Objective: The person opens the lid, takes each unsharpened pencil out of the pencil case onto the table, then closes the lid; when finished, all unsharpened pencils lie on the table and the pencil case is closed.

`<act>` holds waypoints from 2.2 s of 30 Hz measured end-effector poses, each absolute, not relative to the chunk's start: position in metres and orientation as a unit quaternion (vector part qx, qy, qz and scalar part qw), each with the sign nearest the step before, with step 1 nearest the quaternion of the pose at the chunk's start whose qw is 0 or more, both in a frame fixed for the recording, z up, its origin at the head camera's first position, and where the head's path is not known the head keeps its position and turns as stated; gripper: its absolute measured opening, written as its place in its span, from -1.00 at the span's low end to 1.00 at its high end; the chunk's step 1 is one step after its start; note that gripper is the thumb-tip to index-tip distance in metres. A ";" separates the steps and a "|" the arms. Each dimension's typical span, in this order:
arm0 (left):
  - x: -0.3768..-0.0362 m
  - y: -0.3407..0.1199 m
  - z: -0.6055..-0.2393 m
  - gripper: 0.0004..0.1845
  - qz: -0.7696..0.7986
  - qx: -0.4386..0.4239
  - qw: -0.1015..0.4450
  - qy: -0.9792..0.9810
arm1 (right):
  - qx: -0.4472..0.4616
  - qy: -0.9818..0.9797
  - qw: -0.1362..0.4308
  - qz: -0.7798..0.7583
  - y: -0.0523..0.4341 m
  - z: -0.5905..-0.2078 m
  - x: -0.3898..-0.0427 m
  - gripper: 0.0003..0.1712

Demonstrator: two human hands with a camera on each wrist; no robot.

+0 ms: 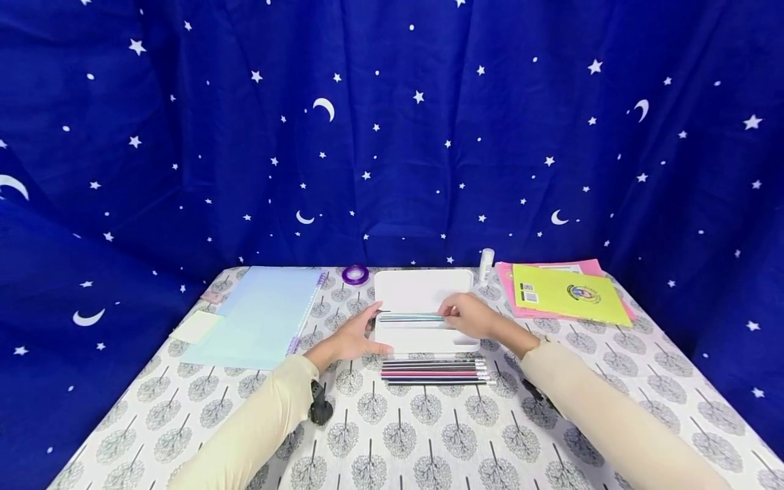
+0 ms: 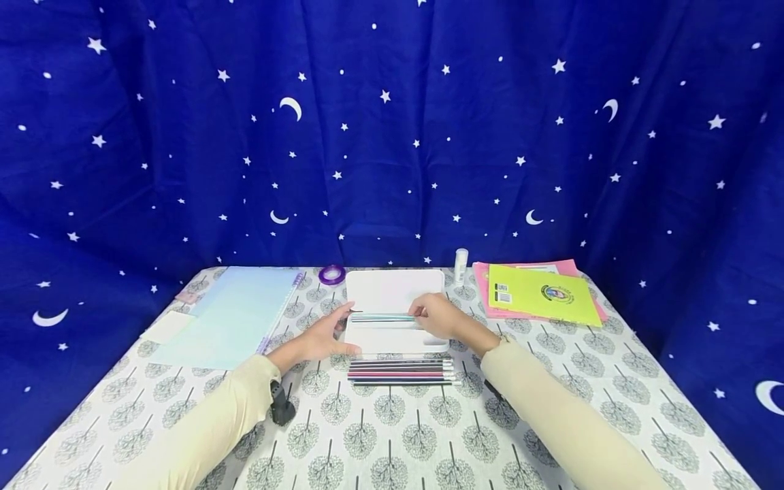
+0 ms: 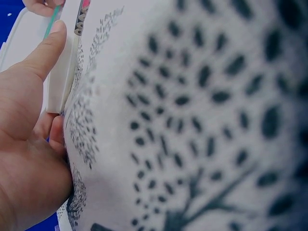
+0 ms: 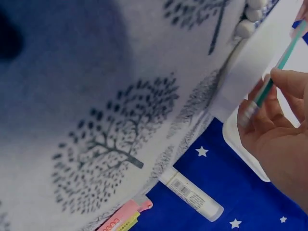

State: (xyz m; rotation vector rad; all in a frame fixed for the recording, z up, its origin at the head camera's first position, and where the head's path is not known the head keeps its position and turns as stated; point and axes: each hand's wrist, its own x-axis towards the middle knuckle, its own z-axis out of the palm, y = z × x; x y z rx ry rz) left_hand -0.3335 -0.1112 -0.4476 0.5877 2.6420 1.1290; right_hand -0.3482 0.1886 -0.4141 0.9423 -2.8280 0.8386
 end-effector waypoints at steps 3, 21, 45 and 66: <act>-0.333 -0.112 -0.448 0.19 0.382 0.197 0.105 0.897 | 0.302 -0.912 0.037 0.277 0.190 -0.411 -0.343 -0.82; -0.334 -0.112 -0.448 0.19 0.371 0.200 0.103 0.901 | 0.294 -0.895 0.020 0.335 0.207 -0.398 -0.292 -0.87; -0.331 -0.111 -0.444 0.20 0.375 0.194 0.106 0.900 | 0.320 -0.885 -0.036 0.337 0.202 -0.412 -0.234 -0.85; -0.331 -0.112 -0.446 0.19 0.372 0.193 0.104 0.902 | 0.321 -0.895 -0.004 0.310 0.186 -0.422 -0.231 -0.83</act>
